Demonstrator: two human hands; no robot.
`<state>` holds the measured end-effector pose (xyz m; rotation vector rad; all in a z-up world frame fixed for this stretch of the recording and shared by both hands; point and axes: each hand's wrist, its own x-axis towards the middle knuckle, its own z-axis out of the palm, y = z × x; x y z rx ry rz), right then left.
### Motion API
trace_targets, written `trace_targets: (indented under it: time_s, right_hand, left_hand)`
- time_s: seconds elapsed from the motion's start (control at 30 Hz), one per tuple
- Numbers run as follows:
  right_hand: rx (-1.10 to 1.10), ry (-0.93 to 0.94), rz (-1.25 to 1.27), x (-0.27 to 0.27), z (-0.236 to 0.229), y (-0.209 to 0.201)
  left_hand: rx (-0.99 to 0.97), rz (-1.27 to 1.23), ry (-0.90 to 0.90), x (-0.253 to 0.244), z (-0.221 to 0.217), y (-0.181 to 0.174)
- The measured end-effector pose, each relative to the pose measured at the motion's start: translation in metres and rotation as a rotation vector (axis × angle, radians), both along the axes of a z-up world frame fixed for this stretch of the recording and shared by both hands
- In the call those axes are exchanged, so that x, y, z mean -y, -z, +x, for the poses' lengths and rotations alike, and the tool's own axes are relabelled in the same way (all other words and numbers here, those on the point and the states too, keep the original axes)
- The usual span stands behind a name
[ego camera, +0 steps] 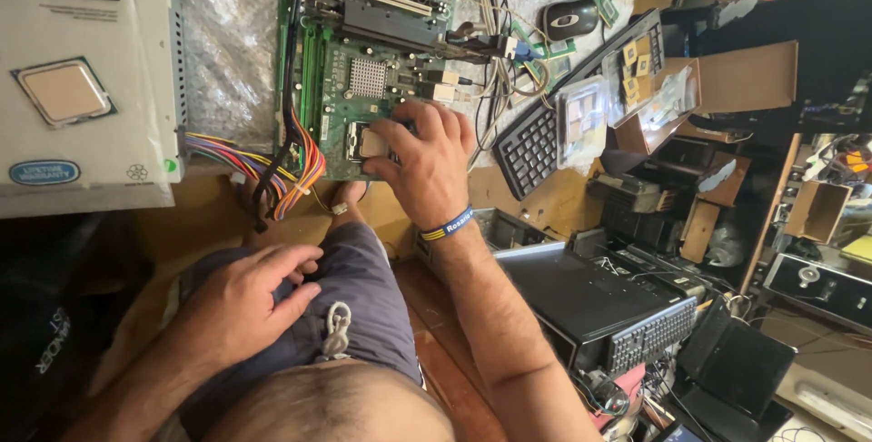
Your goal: Inspecting and installing computer components such as CPUs and hard drives onto a motherboard
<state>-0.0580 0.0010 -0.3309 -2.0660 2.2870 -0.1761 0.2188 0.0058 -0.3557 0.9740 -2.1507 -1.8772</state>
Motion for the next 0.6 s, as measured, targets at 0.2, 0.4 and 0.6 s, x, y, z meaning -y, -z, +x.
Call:
trace_targets:
  time_s: [0.2, 0.4, 0.6]
  right_hand:
    - [-0.016, -0.026, 0.003, 0.001, -0.001, -0.002]
    - [0.049, -0.005, -0.059, -0.008, -0.001, -0.010]
    - [0.069, -0.034, -0.137, -0.016, -0.001, 0.010]
  left_hand:
    - [-0.010, -0.018, 0.012, 0.001, -0.001, 0.002]
    - [-0.015, -0.036, -0.014, 0.003, -0.015, -0.002]
    - [-0.075, -0.097, -0.123, 0.008, -0.044, 0.004]
